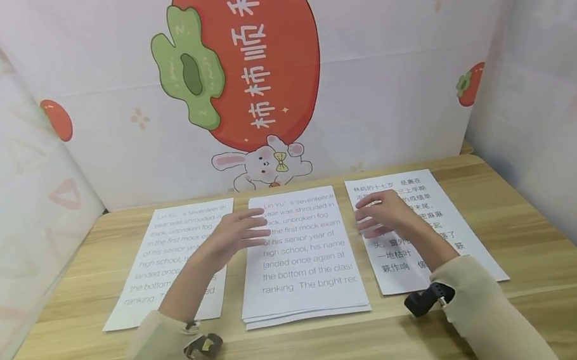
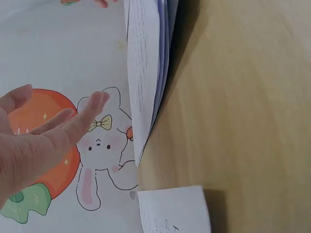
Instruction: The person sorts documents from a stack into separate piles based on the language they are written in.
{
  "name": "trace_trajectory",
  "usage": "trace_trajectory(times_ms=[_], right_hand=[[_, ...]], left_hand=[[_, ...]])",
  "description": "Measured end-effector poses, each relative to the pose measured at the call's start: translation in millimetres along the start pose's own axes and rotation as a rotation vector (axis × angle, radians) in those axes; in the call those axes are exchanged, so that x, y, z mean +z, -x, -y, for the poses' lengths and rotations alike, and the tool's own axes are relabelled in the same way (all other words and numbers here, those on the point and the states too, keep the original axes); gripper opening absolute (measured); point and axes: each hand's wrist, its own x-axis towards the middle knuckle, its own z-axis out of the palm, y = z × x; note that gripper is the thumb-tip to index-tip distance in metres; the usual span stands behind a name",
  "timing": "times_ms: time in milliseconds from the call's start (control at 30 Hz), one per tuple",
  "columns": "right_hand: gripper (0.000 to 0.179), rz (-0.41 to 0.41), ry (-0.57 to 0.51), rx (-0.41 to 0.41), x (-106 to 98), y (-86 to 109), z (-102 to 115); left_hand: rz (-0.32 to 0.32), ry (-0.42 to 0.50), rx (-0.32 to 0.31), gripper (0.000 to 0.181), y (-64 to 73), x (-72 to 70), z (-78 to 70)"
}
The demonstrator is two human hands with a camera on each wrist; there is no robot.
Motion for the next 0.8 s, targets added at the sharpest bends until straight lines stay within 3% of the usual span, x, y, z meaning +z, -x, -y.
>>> trace_trajectory(times_ms=[400, 800], right_hand=[[0.047, 0.007, -0.035, 0.021, 7, -3.8, 4], [0.049, 0.031, -0.111, 0.027, 12, -7.6, 1]], left_hand=[[-0.132, 0.002, -0.024, 0.057, 3.4, -15.9, 11.7], [-0.131, -0.007, -0.08, 0.056, 7.2, -25.0, 16.5]])
